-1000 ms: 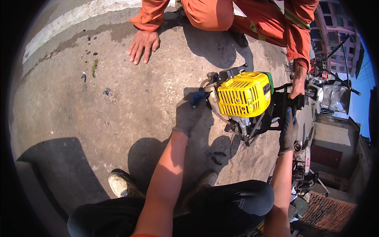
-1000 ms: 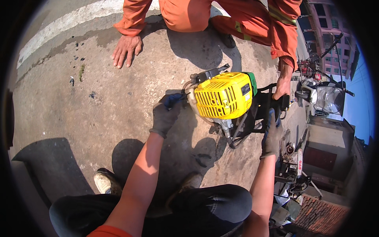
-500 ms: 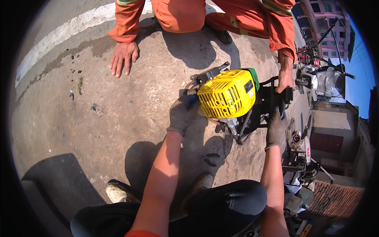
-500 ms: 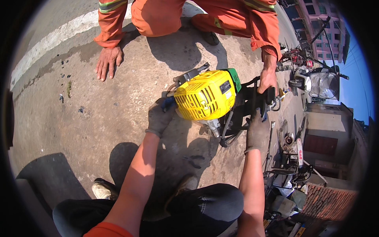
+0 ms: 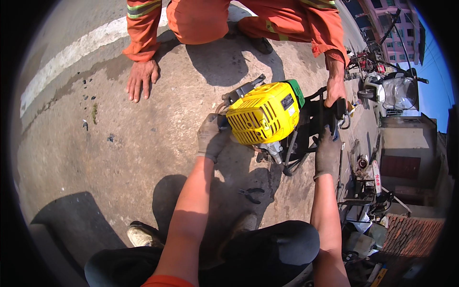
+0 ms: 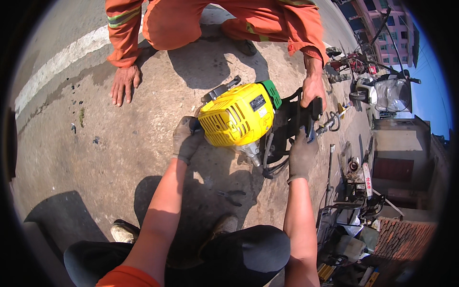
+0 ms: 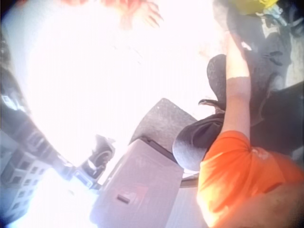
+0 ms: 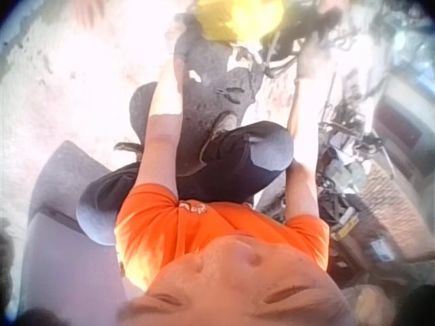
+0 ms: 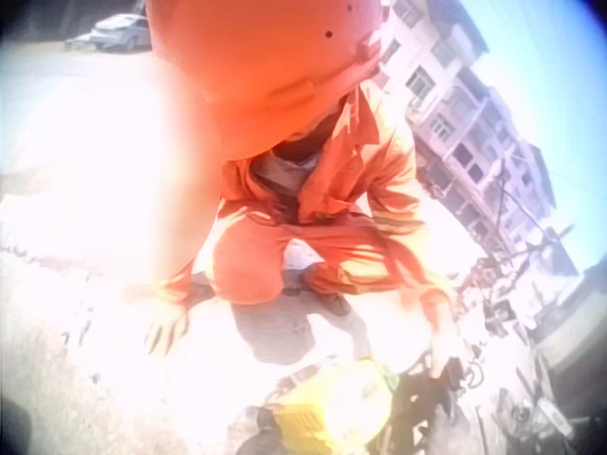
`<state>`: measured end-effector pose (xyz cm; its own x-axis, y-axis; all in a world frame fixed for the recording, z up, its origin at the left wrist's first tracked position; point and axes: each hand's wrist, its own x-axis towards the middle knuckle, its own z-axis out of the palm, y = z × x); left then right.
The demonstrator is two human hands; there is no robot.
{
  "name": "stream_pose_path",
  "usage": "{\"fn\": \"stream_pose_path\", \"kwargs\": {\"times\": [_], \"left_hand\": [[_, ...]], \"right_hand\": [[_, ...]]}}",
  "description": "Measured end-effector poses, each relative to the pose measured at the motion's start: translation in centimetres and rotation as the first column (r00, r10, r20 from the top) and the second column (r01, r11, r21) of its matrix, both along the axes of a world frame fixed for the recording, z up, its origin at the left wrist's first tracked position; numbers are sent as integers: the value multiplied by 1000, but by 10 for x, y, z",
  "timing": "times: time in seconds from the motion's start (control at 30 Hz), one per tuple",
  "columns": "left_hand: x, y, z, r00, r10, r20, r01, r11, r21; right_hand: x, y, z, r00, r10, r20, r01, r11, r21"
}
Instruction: The person kneels and uses pliers to adjust a component on a yellow brush cutter engine. They then retrieve a small metal part from a nearby pile of equipment and reattach it to the engine before handing the tool to a coworker.
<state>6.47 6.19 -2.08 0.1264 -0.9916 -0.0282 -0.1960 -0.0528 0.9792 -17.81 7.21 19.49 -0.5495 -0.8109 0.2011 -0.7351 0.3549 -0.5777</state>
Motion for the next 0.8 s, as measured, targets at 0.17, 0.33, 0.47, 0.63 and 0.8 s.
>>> {"fn": "stream_pose_path", "kwargs": {"times": [0.17,0.33,0.47,0.63,0.8], "left_hand": [[1,-1,2,996,-4,85,6,1000,-25],[6,-4,1,991,-110,-75,112,993,25],[8,-8,-2,987,-158,-29,158,987,15],[-3,-8,-14,913,79,-400,24,969,246],[-1,-10,12,806,169,-567,183,840,511]], "right_hand": [[18,0,4,998,13,60,-8,997,-81],[13,0,4,997,-16,-77,13,999,-33],[9,1,2,995,-16,-94,12,999,-43],[8,-1,-3,999,19,-38,-22,998,-61],[5,0,-3,996,4,-91,-12,996,-90]]}}
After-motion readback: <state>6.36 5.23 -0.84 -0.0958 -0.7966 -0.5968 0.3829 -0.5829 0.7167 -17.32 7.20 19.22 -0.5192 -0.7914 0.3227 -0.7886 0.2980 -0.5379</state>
